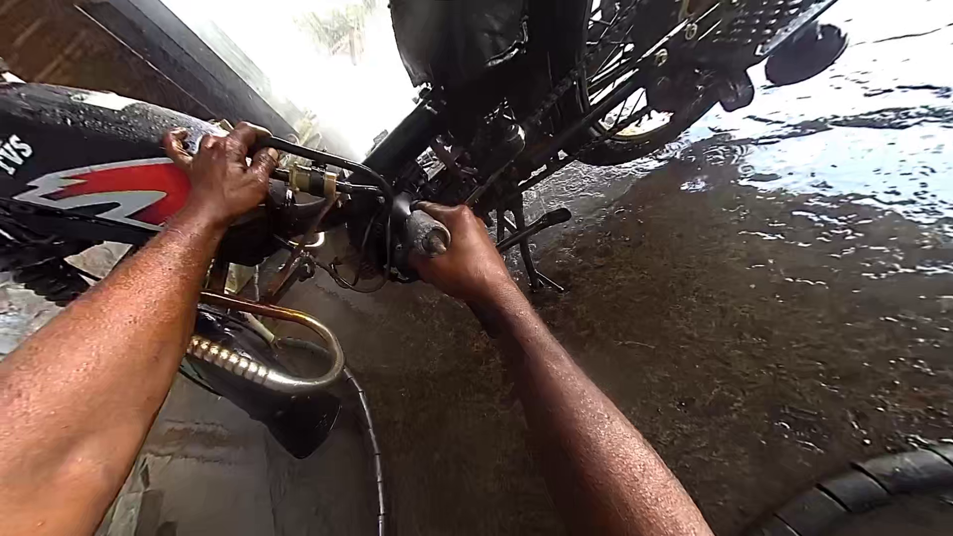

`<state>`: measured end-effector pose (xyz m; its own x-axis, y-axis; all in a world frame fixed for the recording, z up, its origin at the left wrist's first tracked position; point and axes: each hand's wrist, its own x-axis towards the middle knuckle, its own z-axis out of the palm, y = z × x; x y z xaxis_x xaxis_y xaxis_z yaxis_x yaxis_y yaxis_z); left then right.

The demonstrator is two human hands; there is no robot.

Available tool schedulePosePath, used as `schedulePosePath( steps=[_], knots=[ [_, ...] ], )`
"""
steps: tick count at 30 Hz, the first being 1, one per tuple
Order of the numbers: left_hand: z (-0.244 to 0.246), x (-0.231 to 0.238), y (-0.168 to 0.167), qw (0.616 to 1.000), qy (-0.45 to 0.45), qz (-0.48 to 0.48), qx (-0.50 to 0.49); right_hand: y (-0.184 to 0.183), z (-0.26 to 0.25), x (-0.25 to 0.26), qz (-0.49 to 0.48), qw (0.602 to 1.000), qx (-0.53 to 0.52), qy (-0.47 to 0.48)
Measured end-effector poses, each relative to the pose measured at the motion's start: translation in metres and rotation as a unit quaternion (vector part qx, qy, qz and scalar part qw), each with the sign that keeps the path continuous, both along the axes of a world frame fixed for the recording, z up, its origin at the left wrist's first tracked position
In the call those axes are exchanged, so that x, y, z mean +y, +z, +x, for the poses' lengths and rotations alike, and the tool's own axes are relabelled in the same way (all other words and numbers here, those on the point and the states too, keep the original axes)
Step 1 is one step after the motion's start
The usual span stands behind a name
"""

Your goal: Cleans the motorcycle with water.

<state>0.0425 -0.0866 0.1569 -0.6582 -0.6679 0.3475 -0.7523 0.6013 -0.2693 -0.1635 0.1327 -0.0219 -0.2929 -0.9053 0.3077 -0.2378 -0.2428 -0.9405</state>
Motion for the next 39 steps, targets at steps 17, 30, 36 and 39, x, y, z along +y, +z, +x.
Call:
schedulePosePath(
  steps=[17,30,36,39],
  knots=[
    [-0.001,-0.003,-0.002,1.000,0.010,-0.007,0.014,-0.006,-0.006,0.002,-0.024,1.000,-0.010,0.005],
    [-0.013,0.008,-0.014,0.996,0.079,-0.049,-0.003,-0.017,0.038,0.058,0.090,0.976,0.090,0.175],
    [-0.025,0.088,-0.080,0.959,-0.145,-0.242,0.037,-0.024,0.048,0.086,0.115,0.971,0.114,0.178],
    [-0.021,0.115,-0.127,0.925,-0.284,-0.242,0.067,-0.028,0.045,0.095,0.131,0.969,0.126,0.169]
  ],
)
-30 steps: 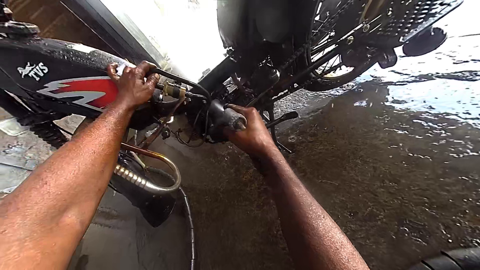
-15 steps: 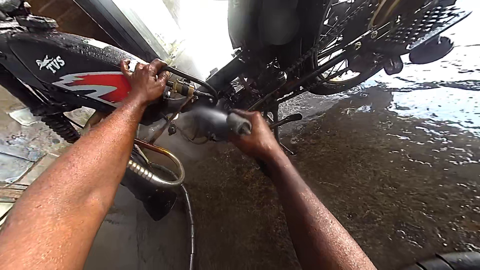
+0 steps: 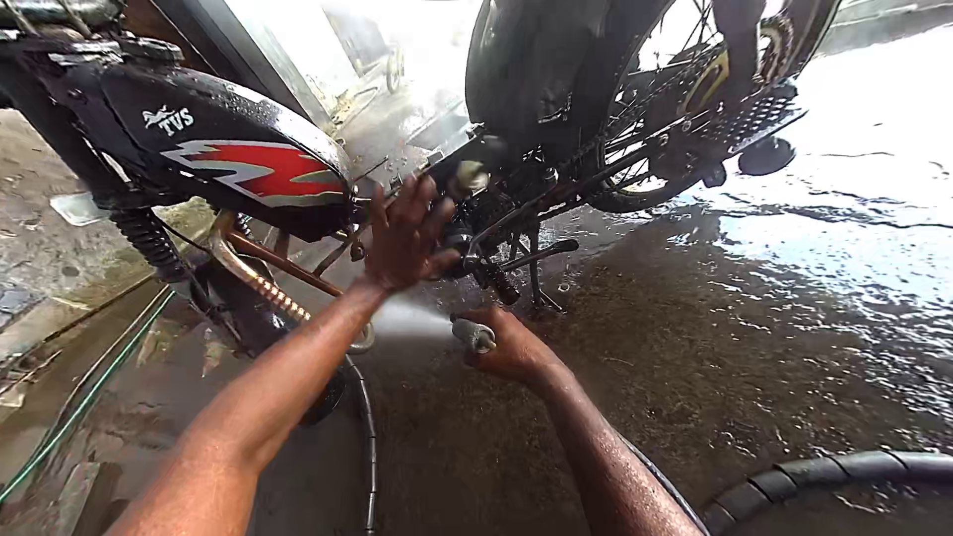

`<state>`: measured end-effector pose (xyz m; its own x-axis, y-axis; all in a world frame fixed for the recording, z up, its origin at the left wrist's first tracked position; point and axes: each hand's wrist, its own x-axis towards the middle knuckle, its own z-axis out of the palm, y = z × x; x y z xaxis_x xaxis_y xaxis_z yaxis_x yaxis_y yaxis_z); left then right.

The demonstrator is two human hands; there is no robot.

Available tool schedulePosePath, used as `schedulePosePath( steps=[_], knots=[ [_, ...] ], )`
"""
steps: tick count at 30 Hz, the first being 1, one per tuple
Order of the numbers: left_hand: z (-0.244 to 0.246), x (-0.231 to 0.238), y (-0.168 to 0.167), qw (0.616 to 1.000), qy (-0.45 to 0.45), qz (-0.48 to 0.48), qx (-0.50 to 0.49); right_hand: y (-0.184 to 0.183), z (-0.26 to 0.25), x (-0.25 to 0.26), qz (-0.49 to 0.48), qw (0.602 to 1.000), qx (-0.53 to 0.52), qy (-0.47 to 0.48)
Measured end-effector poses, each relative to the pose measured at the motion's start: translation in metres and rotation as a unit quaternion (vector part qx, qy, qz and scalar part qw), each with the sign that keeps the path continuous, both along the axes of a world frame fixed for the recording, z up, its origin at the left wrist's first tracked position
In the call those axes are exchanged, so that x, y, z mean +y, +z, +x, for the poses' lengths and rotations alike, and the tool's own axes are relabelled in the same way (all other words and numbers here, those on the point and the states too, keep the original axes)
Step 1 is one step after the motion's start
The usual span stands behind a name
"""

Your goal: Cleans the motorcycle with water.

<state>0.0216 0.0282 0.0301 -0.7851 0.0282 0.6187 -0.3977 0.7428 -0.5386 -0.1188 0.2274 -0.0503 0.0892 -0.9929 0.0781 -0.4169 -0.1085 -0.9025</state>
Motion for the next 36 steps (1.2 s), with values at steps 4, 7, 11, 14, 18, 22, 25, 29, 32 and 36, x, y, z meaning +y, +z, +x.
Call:
schedulePosePath(
  steps=[4,7,11,14,18,22,25,29,32,36],
  knots=[
    [0.020,0.003,-0.065,0.977,0.126,0.167,-0.041,-0.005,-0.006,0.010,0.048,0.998,0.030,-0.027],
    [0.024,-0.017,-0.099,0.918,0.300,0.244,-0.092,-0.001,-0.008,0.020,0.083,0.994,0.045,-0.052],
    [0.022,-0.038,-0.121,0.897,0.352,0.260,-0.062,0.001,-0.013,0.033,0.104,0.991,0.063,-0.063],
    [0.014,-0.025,-0.104,0.922,0.289,0.259,0.008,-0.004,-0.015,0.043,0.107,0.991,0.056,-0.065],
    [-0.002,-0.037,-0.027,0.940,0.223,0.253,0.054,-0.001,-0.011,0.048,0.068,0.995,0.039,-0.063],
    [-0.014,-0.083,0.025,0.913,0.205,0.354,-0.014,0.032,-0.012,0.046,-0.039,0.996,0.025,-0.075],
    [-0.019,-0.100,0.029,0.856,0.215,0.470,-0.029,0.074,-0.019,0.039,-0.129,0.988,0.035,-0.080],
    [-0.023,-0.110,0.015,0.846,0.225,0.482,-0.034,0.111,-0.026,0.026,-0.174,0.978,0.070,-0.091],
    [-0.027,-0.103,0.009,0.838,0.258,0.481,-0.016,0.118,-0.018,0.017,-0.151,0.982,0.061,-0.091],
    [-0.031,-0.101,0.007,0.835,0.266,0.481,-0.009,0.117,-0.012,0.012,-0.129,0.985,0.059,-0.094]
  ],
)
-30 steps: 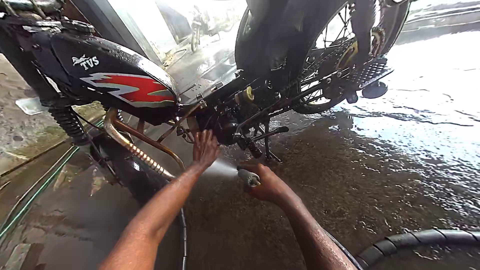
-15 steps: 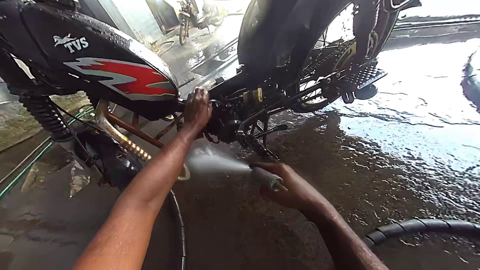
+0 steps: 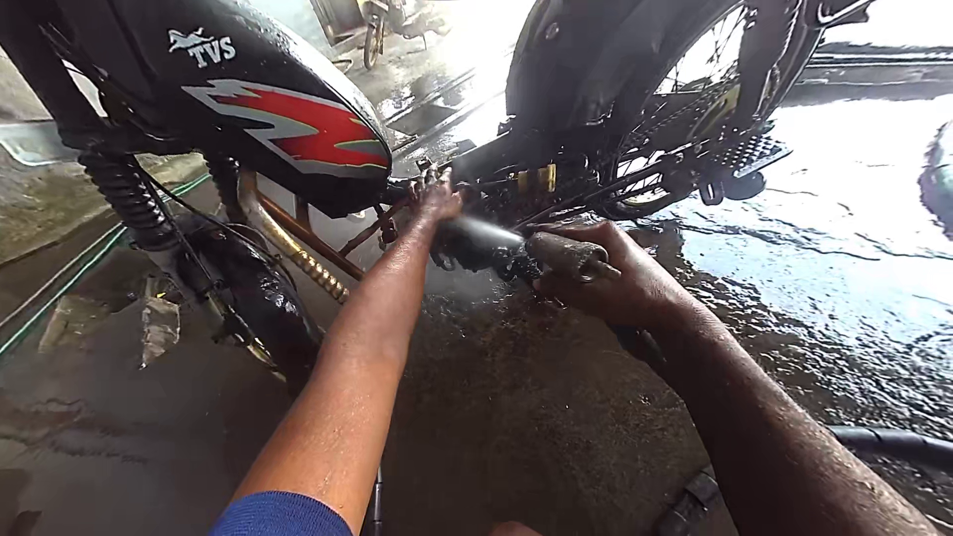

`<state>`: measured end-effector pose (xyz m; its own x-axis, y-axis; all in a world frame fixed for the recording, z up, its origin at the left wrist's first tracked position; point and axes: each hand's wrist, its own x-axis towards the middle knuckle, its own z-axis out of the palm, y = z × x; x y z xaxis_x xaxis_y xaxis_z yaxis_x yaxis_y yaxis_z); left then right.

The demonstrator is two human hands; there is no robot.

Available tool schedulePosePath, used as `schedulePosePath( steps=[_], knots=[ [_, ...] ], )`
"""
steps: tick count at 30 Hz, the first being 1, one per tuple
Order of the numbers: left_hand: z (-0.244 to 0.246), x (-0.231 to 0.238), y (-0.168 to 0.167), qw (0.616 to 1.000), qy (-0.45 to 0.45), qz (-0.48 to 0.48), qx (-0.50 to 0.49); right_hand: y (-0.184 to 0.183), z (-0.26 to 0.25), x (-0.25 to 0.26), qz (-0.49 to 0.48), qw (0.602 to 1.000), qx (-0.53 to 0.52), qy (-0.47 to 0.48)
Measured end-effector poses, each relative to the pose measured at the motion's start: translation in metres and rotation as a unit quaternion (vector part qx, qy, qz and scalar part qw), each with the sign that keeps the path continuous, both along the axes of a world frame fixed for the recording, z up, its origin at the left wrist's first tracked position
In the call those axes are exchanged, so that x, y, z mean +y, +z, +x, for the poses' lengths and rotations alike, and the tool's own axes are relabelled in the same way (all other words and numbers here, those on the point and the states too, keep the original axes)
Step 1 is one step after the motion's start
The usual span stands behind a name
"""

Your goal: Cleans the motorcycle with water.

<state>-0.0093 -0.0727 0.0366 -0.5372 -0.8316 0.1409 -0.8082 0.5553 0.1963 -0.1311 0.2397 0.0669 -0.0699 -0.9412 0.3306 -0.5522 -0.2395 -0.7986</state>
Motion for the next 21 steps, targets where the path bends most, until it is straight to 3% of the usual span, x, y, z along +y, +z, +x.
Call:
schedulePosePath(
  steps=[14,21],
  knots=[
    [0.005,0.003,0.001,1.000,-0.020,-0.009,0.002,0.009,0.007,-0.012,0.003,0.999,0.044,-0.009],
    [0.005,-0.002,0.000,1.000,-0.022,0.000,-0.007,-0.013,0.026,-0.019,0.054,0.996,0.056,0.047]
  ],
)
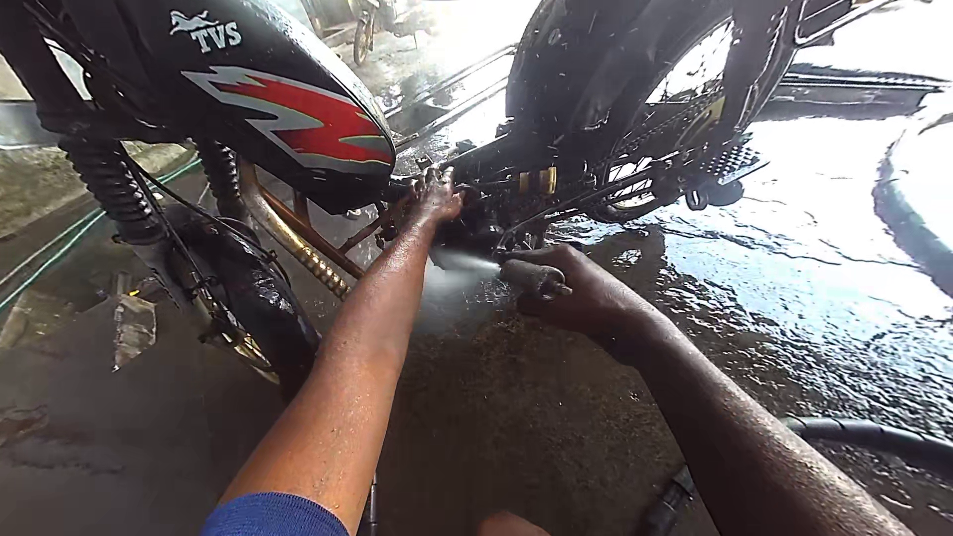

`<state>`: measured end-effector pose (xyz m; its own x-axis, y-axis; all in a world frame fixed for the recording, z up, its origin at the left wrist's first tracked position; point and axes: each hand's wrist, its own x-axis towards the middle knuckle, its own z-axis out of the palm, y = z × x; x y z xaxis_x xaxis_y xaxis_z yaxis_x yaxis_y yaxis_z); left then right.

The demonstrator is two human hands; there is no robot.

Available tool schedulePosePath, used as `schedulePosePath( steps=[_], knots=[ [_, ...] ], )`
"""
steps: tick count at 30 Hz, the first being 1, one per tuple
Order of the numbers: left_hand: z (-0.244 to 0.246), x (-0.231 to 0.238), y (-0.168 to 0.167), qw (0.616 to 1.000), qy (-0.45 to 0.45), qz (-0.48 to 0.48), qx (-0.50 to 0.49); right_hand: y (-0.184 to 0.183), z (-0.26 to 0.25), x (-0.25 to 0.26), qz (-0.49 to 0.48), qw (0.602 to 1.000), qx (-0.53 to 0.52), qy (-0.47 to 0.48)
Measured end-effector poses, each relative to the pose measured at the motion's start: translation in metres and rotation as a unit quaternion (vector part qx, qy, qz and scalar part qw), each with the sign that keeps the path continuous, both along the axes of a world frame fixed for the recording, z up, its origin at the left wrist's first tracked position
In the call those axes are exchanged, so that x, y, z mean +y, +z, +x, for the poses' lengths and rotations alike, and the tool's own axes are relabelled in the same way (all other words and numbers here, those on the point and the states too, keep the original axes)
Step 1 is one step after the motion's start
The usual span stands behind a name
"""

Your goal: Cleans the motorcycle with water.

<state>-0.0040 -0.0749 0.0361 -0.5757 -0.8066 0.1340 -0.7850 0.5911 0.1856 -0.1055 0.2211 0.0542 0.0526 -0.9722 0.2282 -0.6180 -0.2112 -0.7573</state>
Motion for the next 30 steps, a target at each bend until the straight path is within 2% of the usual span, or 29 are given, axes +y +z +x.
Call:
schedulePosePath(
  steps=[6,11,19,24,27,30],
  knots=[
    [0.000,-0.002,0.003,1.000,0.002,0.025,-0.004,0.014,-0.011,-0.004,-0.050,0.998,-0.008,-0.036],
    [0.000,0.001,0.010,0.999,0.005,0.048,-0.011,0.028,-0.007,-0.009,-0.066,0.996,0.024,-0.049],
    [0.003,0.006,0.015,0.998,-0.004,0.055,-0.018,0.015,-0.001,-0.014,-0.082,0.994,0.026,-0.060],
    [0.003,0.004,0.014,0.998,-0.006,0.048,-0.029,0.020,0.043,-0.013,0.027,0.986,0.131,-0.098],
    [0.005,0.004,0.015,0.998,-0.010,0.050,-0.028,0.018,0.074,-0.013,0.129,0.965,0.215,-0.078],
    [0.005,0.003,0.015,0.998,-0.014,0.051,-0.033,0.012,0.086,-0.014,0.178,0.953,0.236,-0.065]
  ],
)
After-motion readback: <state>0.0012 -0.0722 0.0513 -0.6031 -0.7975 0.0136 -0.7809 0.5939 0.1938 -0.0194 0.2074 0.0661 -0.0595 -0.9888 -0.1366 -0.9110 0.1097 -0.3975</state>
